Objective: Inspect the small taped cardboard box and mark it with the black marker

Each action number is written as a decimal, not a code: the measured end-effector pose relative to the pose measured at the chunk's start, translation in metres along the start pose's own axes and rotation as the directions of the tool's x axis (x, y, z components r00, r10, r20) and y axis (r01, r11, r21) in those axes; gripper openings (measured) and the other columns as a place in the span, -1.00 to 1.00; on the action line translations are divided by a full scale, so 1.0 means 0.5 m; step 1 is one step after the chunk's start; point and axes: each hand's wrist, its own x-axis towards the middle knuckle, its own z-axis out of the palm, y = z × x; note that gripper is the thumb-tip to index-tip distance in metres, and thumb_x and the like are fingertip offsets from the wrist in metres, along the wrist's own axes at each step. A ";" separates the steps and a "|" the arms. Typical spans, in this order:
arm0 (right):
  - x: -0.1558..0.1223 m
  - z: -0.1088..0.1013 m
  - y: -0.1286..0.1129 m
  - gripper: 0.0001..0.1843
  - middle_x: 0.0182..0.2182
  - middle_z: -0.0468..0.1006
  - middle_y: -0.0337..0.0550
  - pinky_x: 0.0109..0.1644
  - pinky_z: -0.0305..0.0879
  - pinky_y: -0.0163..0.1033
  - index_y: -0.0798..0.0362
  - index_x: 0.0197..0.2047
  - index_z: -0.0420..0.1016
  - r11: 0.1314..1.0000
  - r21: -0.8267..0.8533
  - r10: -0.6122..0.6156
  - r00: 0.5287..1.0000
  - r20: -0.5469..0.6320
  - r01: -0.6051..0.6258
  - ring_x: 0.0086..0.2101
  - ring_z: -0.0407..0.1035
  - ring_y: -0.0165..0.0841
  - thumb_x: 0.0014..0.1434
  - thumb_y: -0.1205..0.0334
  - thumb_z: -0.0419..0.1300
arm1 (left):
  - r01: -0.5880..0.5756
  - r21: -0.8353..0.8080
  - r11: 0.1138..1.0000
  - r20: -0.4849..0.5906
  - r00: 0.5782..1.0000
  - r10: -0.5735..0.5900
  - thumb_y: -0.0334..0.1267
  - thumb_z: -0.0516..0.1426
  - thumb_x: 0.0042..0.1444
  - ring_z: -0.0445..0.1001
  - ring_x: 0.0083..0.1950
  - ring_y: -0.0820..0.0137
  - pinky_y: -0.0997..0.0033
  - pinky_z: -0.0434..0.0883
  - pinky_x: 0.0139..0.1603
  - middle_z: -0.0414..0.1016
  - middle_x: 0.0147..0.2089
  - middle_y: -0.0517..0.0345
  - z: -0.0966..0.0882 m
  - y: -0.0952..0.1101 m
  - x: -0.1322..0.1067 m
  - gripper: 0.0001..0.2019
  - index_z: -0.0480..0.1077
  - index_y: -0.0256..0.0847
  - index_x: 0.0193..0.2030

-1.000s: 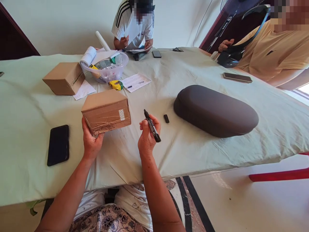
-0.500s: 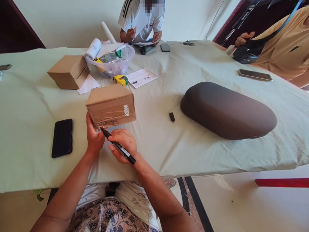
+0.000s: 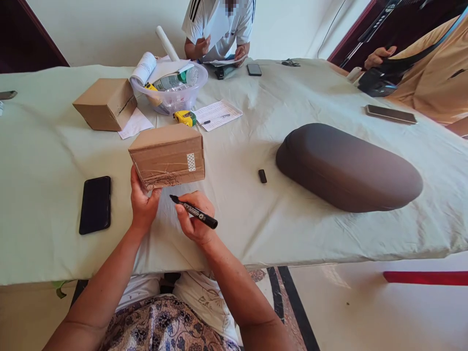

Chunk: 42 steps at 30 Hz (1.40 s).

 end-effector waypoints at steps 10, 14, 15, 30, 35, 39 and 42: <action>0.015 0.027 -0.017 -0.81 -0.11 0.64 -0.10 0.02 0.49 -0.15 -0.07 -0.01 0.54 0.974 0.222 -0.116 0.949 0.294 0.051 -0.08 0.54 -0.32 0.35 0.17 0.18 | 0.016 -0.062 0.998 -0.067 0.998 -0.020 -0.12 0.28 0.13 0.29 0.44 0.16 0.27 0.50 0.25 0.26 0.44 0.01 0.004 0.005 -0.003 -0.30 0.19 0.01 0.40; 0.014 0.021 -0.004 -0.76 -0.13 0.62 -0.15 -0.02 0.49 -0.19 -0.12 0.06 0.50 0.972 0.221 -0.114 0.986 0.122 0.085 -0.13 0.54 -0.36 0.34 0.24 0.19 | -0.019 0.021 1.000 -0.089 0.996 0.021 -0.04 0.28 0.14 0.34 0.40 0.18 0.25 0.49 0.25 0.32 0.39 -0.06 -0.001 0.001 -0.001 -0.33 0.23 -0.06 0.36; 0.014 0.018 0.000 -0.75 -0.16 0.62 -0.18 -0.08 0.49 -0.22 -0.14 0.08 0.48 0.971 0.223 -0.096 0.994 0.047 0.083 -0.19 0.54 -0.38 0.35 0.25 0.18 | -0.023 0.037 0.999 -0.088 0.996 0.026 -0.01 0.27 0.15 0.35 0.38 0.19 0.25 0.49 0.24 0.32 0.38 -0.07 -0.002 -0.001 -0.001 -0.34 0.23 -0.07 0.36; 0.059 -0.052 0.114 -0.11 0.27 0.37 0.15 0.28 0.16 0.23 0.03 0.37 0.21 0.574 -0.730 0.473 0.878 -0.074 -0.370 0.28 0.18 0.10 0.02 0.06 0.41 | 0.203 0.153 0.967 -0.029 0.979 -0.201 -0.34 0.18 0.06 0.50 0.16 0.24 0.23 0.48 0.19 0.49 0.17 -0.04 -0.005 -0.020 0.010 -0.38 0.28 -0.14 0.31; 0.051 -0.059 0.120 -0.29 0.29 0.34 0.17 0.30 0.07 0.22 0.02 0.28 0.34 0.429 -0.837 0.533 0.843 -0.069 -0.340 0.32 0.11 0.10 0.13 -0.07 0.32 | 0.213 0.212 0.954 0.046 0.973 -0.227 -0.56 0.09 -0.09 0.44 0.27 0.21 0.10 0.32 0.40 0.46 0.23 -0.01 -0.009 -0.020 0.014 -0.26 0.28 -0.14 0.31; 0.049 -0.064 0.133 -0.47 0.31 0.31 0.20 0.27 0.12 0.27 0.04 0.23 0.41 0.445 -0.816 0.461 0.875 -0.146 -0.370 0.31 0.13 0.12 0.20 0.15 0.22 | 0.314 0.103 0.944 0.043 0.947 -0.319 -0.60 0.00 -0.10 0.52 0.17 0.27 0.17 0.41 0.31 0.46 0.24 0.00 -0.011 -0.007 0.018 -0.21 0.23 -0.13 0.35; 0.049 -0.060 0.141 -0.48 0.18 0.45 0.11 0.25 0.23 0.18 0.03 0.19 0.42 0.616 -0.736 0.264 0.954 -0.143 -0.281 0.20 0.29 -0.06 0.18 0.42 0.01 | 0.349 0.080 0.934 -0.050 0.937 -0.346 -0.58 0.00 -0.08 0.47 0.23 0.24 0.17 0.42 0.28 0.44 0.25 -0.05 -0.012 -0.004 0.020 -0.26 0.26 -0.17 0.32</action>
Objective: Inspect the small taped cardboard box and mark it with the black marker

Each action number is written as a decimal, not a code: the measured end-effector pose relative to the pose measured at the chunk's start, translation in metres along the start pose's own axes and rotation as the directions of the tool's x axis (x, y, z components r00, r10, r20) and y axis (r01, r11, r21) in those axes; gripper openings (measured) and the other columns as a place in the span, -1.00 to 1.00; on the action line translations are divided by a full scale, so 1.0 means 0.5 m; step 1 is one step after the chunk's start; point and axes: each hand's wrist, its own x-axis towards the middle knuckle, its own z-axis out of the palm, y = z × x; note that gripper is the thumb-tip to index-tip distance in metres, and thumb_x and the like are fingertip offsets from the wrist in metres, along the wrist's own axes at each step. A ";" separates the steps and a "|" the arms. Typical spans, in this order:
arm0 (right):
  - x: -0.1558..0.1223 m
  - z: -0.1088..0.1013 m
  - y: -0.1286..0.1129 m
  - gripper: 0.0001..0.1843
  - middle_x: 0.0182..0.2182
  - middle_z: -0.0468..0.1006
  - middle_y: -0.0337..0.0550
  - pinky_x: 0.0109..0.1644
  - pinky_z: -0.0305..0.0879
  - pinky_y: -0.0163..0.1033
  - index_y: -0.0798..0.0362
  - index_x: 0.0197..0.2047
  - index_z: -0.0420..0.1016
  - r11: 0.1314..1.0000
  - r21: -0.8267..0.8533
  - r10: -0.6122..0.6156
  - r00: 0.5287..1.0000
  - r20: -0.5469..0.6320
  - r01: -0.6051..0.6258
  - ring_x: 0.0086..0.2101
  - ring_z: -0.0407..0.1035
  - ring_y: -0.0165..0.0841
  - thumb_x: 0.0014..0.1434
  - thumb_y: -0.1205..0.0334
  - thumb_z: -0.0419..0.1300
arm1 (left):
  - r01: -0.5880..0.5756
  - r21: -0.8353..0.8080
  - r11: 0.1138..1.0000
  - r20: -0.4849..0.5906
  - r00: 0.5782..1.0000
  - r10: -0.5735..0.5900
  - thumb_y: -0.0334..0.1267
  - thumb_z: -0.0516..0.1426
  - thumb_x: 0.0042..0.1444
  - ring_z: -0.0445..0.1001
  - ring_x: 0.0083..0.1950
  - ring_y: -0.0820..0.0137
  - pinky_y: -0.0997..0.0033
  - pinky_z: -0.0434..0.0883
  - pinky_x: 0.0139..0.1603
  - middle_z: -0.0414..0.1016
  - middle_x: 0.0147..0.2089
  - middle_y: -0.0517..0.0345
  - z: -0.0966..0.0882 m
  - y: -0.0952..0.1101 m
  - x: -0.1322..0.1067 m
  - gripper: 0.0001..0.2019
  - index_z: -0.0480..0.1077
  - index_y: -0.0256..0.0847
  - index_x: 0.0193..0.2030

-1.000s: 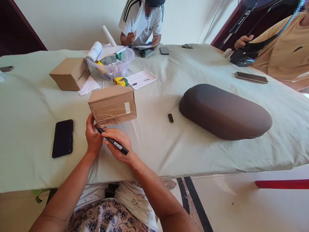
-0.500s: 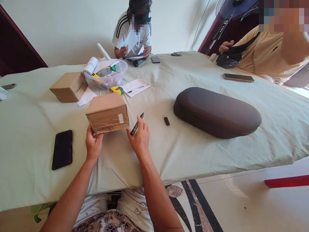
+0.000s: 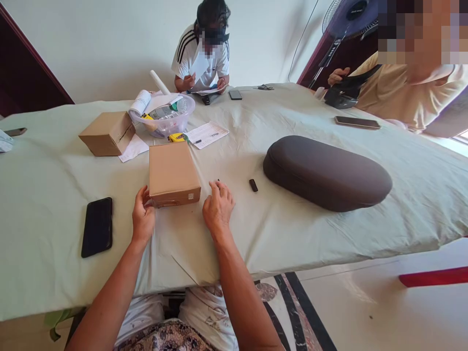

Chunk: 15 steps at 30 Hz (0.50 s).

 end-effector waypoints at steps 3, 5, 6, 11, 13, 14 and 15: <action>-0.006 0.009 -0.011 -0.42 0.01 0.57 0.04 0.16 0.36 0.02 0.04 0.17 0.41 0.979 0.150 -0.136 0.990 -0.028 0.139 0.02 0.41 -0.18 0.12 0.49 -0.06 | 0.013 -0.025 1.000 -0.036 0.999 -0.014 -0.55 0.01 -0.07 0.49 0.19 0.24 0.19 0.43 0.25 0.50 0.16 -0.04 0.000 -0.001 0.002 -0.31 0.31 -0.17 0.27; -0.014 0.015 -0.023 -0.44 -0.05 0.58 0.02 0.06 0.42 -0.05 0.05 0.18 0.39 0.966 0.206 -0.163 0.987 0.010 0.157 -0.05 0.44 -0.19 0.11 0.46 -0.03 | 0.016 -0.040 0.999 -0.013 1.000 -0.016 -0.53 0.02 -0.07 0.52 0.14 0.26 0.20 0.42 0.25 0.55 0.09 0.00 0.000 -0.001 0.003 -0.36 0.35 -0.17 0.22; -0.018 0.017 -0.029 -0.44 -0.07 0.58 0.02 0.01 0.44 -0.08 0.06 0.18 0.39 0.960 0.232 -0.167 0.986 0.026 0.157 -0.08 0.45 -0.20 0.11 0.45 -0.02 | 0.014 -0.043 0.999 -0.004 1.000 -0.015 -0.52 0.02 -0.07 0.53 0.12 0.26 0.20 0.41 0.26 0.56 0.06 0.02 0.000 -0.001 0.003 -0.39 0.38 -0.17 0.18; -0.022 0.018 -0.036 -0.40 -0.12 0.57 -0.06 -0.07 0.43 -0.18 0.01 0.16 0.40 0.942 0.295 -0.169 0.986 0.009 0.159 -0.15 0.47 -0.28 0.08 0.49 -0.07 | 0.010 -0.078 0.997 -0.070 0.997 -0.015 -0.45 0.03 -0.01 0.52 0.12 0.26 0.21 0.39 0.27 0.57 0.06 0.02 -0.001 0.003 0.004 -0.52 0.43 -0.18 0.09; -0.015 0.014 -0.033 -0.48 -0.12 0.58 -0.04 0.02 0.40 -0.14 0.02 0.11 0.44 0.956 0.258 -0.133 0.990 -0.041 0.139 -0.10 0.45 -0.26 0.14 0.46 -0.08 | -0.019 -0.098 0.995 -0.152 0.988 0.004 -0.39 0.05 0.07 0.52 0.14 0.26 0.21 0.38 0.28 0.55 0.09 -0.02 -0.004 0.004 0.005 -0.58 0.42 -0.20 0.09; -0.011 0.012 -0.031 -0.53 -0.11 0.58 -0.02 0.07 0.38 -0.11 0.03 0.08 0.46 0.966 0.230 -0.105 0.993 -0.062 0.116 -0.07 0.44 -0.24 0.18 0.43 -0.08 | -0.045 -0.101 0.994 -0.198 0.980 0.024 -0.35 0.06 0.11 0.51 0.15 0.26 0.21 0.38 0.28 0.54 0.10 -0.05 -0.007 0.006 0.006 -0.62 0.41 -0.21 0.09; -0.006 0.010 -0.030 -0.57 -0.10 0.57 0.00 0.12 0.36 -0.08 0.04 0.05 0.48 0.977 0.198 -0.071 0.995 -0.076 0.085 -0.05 0.42 -0.22 0.21 0.39 -0.07 | -0.076 -0.102 0.992 -0.241 0.969 0.049 -0.30 0.06 0.15 0.51 0.16 0.26 0.21 0.39 0.27 0.53 0.10 -0.07 -0.009 0.010 0.006 -0.64 0.41 -0.22 0.09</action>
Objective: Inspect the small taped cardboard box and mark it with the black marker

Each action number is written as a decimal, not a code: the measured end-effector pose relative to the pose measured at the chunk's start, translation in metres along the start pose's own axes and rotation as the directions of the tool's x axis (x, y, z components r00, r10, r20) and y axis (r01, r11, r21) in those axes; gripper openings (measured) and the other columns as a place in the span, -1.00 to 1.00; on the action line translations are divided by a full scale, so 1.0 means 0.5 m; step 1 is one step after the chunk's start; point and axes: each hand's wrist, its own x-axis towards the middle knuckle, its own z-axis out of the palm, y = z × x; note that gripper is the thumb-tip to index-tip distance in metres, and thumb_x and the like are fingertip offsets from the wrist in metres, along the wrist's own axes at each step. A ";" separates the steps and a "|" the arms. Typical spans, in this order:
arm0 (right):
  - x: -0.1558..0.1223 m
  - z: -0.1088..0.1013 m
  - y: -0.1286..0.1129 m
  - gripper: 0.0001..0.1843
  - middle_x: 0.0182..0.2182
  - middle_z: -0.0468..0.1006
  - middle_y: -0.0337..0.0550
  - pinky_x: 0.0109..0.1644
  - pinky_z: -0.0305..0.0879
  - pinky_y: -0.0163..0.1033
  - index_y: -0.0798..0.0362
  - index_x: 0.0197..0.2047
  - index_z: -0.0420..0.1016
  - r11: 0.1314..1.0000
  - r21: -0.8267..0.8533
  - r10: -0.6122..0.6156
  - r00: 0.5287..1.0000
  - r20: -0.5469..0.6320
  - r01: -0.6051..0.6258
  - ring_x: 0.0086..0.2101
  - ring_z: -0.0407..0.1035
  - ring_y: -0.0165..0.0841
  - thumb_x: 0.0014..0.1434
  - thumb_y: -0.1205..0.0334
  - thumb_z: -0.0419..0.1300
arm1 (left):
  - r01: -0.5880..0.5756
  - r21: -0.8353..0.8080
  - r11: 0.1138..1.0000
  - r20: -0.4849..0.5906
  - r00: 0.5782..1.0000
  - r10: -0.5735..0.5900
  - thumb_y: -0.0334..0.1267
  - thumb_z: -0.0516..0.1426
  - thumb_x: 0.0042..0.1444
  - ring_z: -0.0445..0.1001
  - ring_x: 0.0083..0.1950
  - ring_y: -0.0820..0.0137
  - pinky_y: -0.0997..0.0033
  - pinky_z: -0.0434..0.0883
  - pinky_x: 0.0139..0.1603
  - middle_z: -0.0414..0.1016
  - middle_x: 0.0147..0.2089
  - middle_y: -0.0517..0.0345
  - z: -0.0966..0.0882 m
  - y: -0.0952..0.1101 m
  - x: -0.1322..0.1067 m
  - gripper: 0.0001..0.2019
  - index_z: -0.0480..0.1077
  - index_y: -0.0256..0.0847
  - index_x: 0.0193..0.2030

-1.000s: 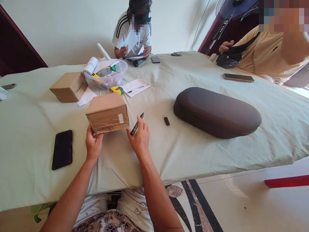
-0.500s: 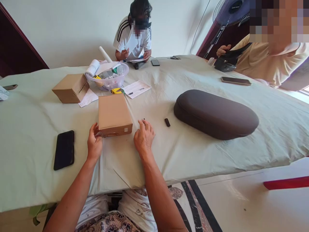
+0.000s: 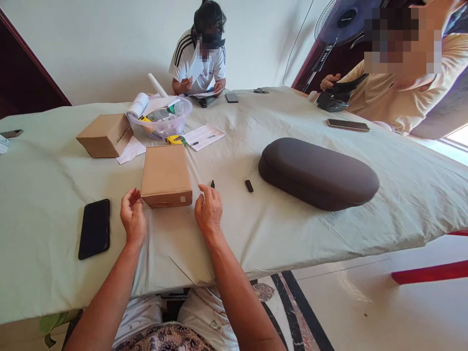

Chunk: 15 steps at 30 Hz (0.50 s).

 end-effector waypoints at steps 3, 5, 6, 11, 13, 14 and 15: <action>0.009 -0.003 0.000 -0.63 -0.03 0.54 0.04 0.17 0.29 -0.01 0.03 -0.01 0.52 0.990 -0.102 0.095 0.995 -0.012 -0.095 0.01 0.36 -0.17 0.21 0.37 -0.01 | -0.104 -0.031 0.994 -0.072 0.992 0.102 -0.19 0.05 0.25 0.50 0.19 0.26 0.24 0.42 0.24 0.53 0.12 -0.09 -0.003 0.034 -0.004 -0.67 0.41 -0.21 0.09; 0.012 -0.003 0.000 -0.64 0.02 0.51 0.06 0.16 0.27 0.02 0.04 -0.02 0.54 0.980 -0.151 0.136 0.991 0.010 -0.133 0.03 0.33 -0.13 0.19 0.37 0.03 | -0.157 -0.075 0.985 -0.063 0.986 0.152 -0.13 0.04 0.28 0.51 0.18 0.26 0.24 0.45 0.21 0.54 0.10 -0.07 -0.002 0.080 -0.017 -0.69 0.44 -0.21 0.05; 0.012 -0.002 -0.001 -0.65 0.05 0.49 0.07 0.15 0.26 0.02 0.04 -0.03 0.54 0.974 -0.172 0.153 0.988 0.025 -0.147 0.04 0.31 -0.12 0.18 0.37 0.04 | -0.169 -0.115 0.979 -0.039 0.985 0.165 -0.10 0.04 0.29 0.53 0.15 0.25 0.22 0.48 0.18 0.56 0.06 -0.06 -0.002 0.110 -0.029 -0.69 0.47 -0.22 0.00; 0.007 -0.005 -0.002 -0.59 0.13 0.42 0.11 0.11 0.24 0.01 0.05 0.02 0.56 0.942 -0.270 0.229 0.970 0.085 -0.199 0.10 0.26 -0.04 0.12 0.39 0.10 | -0.179 -0.302 0.936 0.239 0.937 0.256 0.12 -0.17 0.33 0.56 0.16 0.12 -0.08 0.56 0.11 0.62 0.01 0.04 -0.057 0.267 -0.139 -0.51 0.48 0.06 0.08; 0.006 -0.010 -0.004 -0.55 0.16 0.40 0.11 0.10 0.24 0.01 0.04 0.05 0.55 0.931 -0.301 0.252 0.961 0.115 -0.208 0.12 0.26 -0.02 0.10 0.41 0.11 | -0.307 -0.206 0.929 0.266 0.896 0.355 0.24 -0.20 0.27 0.42 0.35 0.18 -0.15 0.56 0.15 0.57 0.13 0.35 -0.118 0.302 -0.196 -0.55 0.25 0.63 0.23; 0.005 -0.013 -0.004 -0.54 0.17 0.39 0.11 0.09 0.25 0.01 0.04 0.07 0.55 0.927 -0.311 0.260 0.956 0.137 -0.207 0.13 0.26 -0.01 0.10 0.42 0.11 | -0.324 -0.075 0.943 0.351 0.877 0.329 0.28 -0.08 0.20 0.34 0.41 0.20 -0.17 0.54 0.18 0.56 0.14 0.45 -0.155 0.311 -0.222 -0.53 0.08 0.81 0.26; 0.005 -0.015 -0.004 -0.53 0.19 0.38 0.11 0.09 0.25 0.01 0.05 0.08 0.55 0.926 -0.319 0.265 0.951 0.160 -0.204 0.14 0.25 0.00 0.11 0.42 0.10 | -0.355 0.026 0.935 0.400 0.861 0.315 0.29 0.04 0.12 0.28 0.44 0.23 -0.17 0.54 0.19 0.55 0.12 0.53 -0.192 0.316 -0.246 -0.43 -0.05 0.94 0.25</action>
